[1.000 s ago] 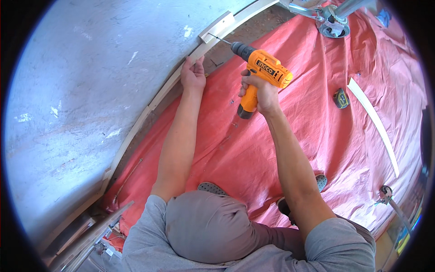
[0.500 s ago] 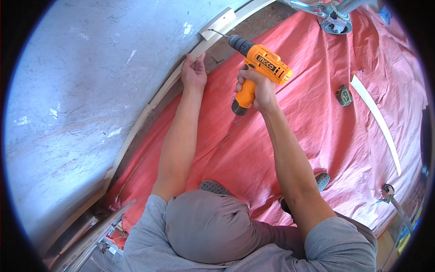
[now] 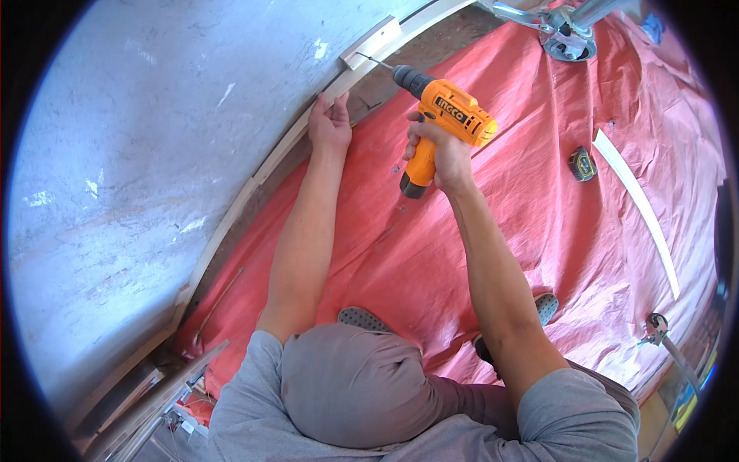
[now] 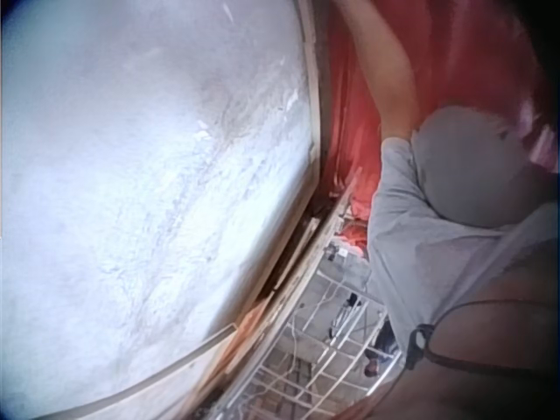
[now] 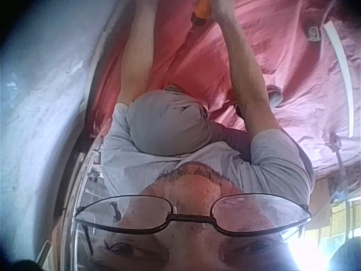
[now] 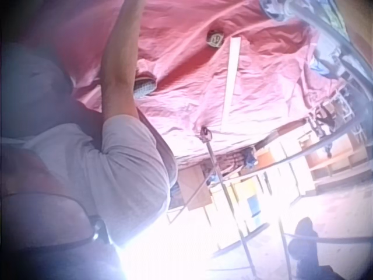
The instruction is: The person uses a power drill to create a hole in a wooden baseboard while holding it against a concrete wall, then manually positions the board and checks the alignment.
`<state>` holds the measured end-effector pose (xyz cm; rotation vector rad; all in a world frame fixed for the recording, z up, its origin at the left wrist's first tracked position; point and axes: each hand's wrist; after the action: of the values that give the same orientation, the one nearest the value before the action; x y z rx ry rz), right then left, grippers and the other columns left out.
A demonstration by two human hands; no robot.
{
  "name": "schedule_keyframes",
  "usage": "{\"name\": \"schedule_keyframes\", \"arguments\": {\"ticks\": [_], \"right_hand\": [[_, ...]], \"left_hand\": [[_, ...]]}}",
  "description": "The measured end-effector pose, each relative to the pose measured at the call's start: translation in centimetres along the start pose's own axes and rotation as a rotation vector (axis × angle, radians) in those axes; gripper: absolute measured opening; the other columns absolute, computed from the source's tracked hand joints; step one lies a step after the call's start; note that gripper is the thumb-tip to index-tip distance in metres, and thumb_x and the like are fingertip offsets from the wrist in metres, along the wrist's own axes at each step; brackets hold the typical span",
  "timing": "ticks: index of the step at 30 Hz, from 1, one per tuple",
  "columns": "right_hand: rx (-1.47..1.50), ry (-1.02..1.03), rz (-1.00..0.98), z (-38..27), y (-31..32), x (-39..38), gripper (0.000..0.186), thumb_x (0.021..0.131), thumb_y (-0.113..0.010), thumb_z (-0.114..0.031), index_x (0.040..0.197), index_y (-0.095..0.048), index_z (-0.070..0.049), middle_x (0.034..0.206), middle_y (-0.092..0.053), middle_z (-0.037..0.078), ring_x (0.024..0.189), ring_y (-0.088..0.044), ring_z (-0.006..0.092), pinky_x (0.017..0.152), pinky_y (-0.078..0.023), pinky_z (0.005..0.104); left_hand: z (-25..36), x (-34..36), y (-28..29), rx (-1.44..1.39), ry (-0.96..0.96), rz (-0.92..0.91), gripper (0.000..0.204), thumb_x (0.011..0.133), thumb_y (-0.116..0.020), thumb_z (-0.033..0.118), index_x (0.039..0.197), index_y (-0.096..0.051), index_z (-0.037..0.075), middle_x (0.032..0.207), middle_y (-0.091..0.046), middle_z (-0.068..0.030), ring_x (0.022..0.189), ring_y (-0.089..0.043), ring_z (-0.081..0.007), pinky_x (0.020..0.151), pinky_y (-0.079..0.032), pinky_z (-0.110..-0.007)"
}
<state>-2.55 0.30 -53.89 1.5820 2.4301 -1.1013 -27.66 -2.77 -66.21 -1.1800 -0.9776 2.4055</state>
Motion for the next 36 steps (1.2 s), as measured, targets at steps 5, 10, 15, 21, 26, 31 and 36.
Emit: {"name": "schedule_keyframes", "arguments": {"ticks": [5,10,15,21,26,31,36], "right_hand": [[0.026,-0.003,0.009,0.5,0.0,-0.1,0.021,0.087,-0.066,-0.002,0.107,-0.061,0.001,0.076,-0.062,0.010,0.059,-0.063,0.0215,0.059,-0.057,0.0388],[0.073,-0.037,0.002,1.2,0.2,-0.1,0.016,0.088,-0.067,-0.003,0.103,-0.061,-0.002,0.076,-0.062,0.010,0.059,-0.063,0.0218,0.060,-0.057,0.0398],[0.072,-0.040,0.018,1.8,0.2,-0.1,0.015,0.088,-0.067,-0.004,0.101,-0.060,-0.002,0.075,-0.061,0.010,0.060,-0.063,0.0223,0.060,-0.058,0.0403],[0.094,-0.031,0.022,2.1,0.1,-0.1,0.015,0.087,-0.067,-0.004,0.101,-0.060,-0.001,0.074,-0.061,0.010,0.060,-0.063,0.0231,0.060,-0.057,0.0405],[0.161,-0.034,0.029,2.8,-0.1,0.0,0.021,0.085,-0.067,0.000,0.105,-0.060,-0.001,0.077,-0.064,0.010,0.059,-0.064,0.0228,0.057,-0.056,0.0378],[0.171,-0.040,0.033,2.9,-0.3,-0.2,0.019,0.085,-0.066,0.001,0.103,-0.060,-0.002,0.077,-0.063,0.010,0.058,-0.064,0.0226,0.057,-0.056,0.0380],[0.175,-0.025,0.030,2.9,-0.4,-0.1,0.017,0.085,-0.066,-0.001,0.100,-0.059,-0.002,0.075,-0.062,0.010,0.059,-0.064,0.0233,0.059,-0.057,0.0392]], "left_hand": [[-0.2,-0.2,0.0,0.013,-0.001,0.017,0.040,0.105,-0.068,0.011,0.134,-0.050,-0.009,0.126,-0.063,-0.0305,0.122,-0.066,-0.0489,0.074,-0.068,-0.027],[0.0,0.1,0.3,0.016,0.000,-0.015,0.042,0.104,-0.069,0.012,0.135,-0.048,-0.008,0.126,-0.063,-0.0315,0.122,-0.066,-0.0488,0.073,-0.068,-0.027],[0.0,-0.3,0.1,0.008,-0.005,0.005,0.040,0.104,-0.068,0.011,0.135,-0.049,-0.008,0.125,-0.064,-0.0311,0.122,-0.066,-0.0488,0.072,-0.068,-0.027],[-0.2,-0.3,-0.2,-0.013,0.006,0.022,0.036,0.104,-0.068,0.009,0.131,-0.052,-0.009,0.123,-0.066,-0.0303,0.121,-0.067,-0.0496,0.070,-0.068,-0.027],[-0.1,0.0,0.0,0.002,-0.023,0.016,0.033,0.103,-0.070,0.008,0.126,-0.055,-0.009,0.120,-0.068,-0.0291,0.120,-0.067,-0.0501,0.069,-0.067,-0.027],[-0.1,-0.3,-0.1,-0.008,-0.001,0.033,0.032,0.102,-0.070,0.007,0.125,-0.055,-0.009,0.117,-0.068,-0.0283,0.121,-0.067,-0.0499,0.068,-0.067,-0.026],[-0.1,-0.4,-0.2,0.000,-0.003,0.025,0.031,0.103,-0.069,0.007,0.125,-0.055,-0.009,0.114,-0.069,-0.0275,0.119,-0.068,-0.0490,0.067,-0.067,-0.026]]}}
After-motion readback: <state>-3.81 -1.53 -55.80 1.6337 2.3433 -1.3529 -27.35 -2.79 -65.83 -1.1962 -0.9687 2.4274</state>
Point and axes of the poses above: each hand's wrist, its own x-axis towards the middle knuckle, its own y-axis out of the back of the hand, z = x × y
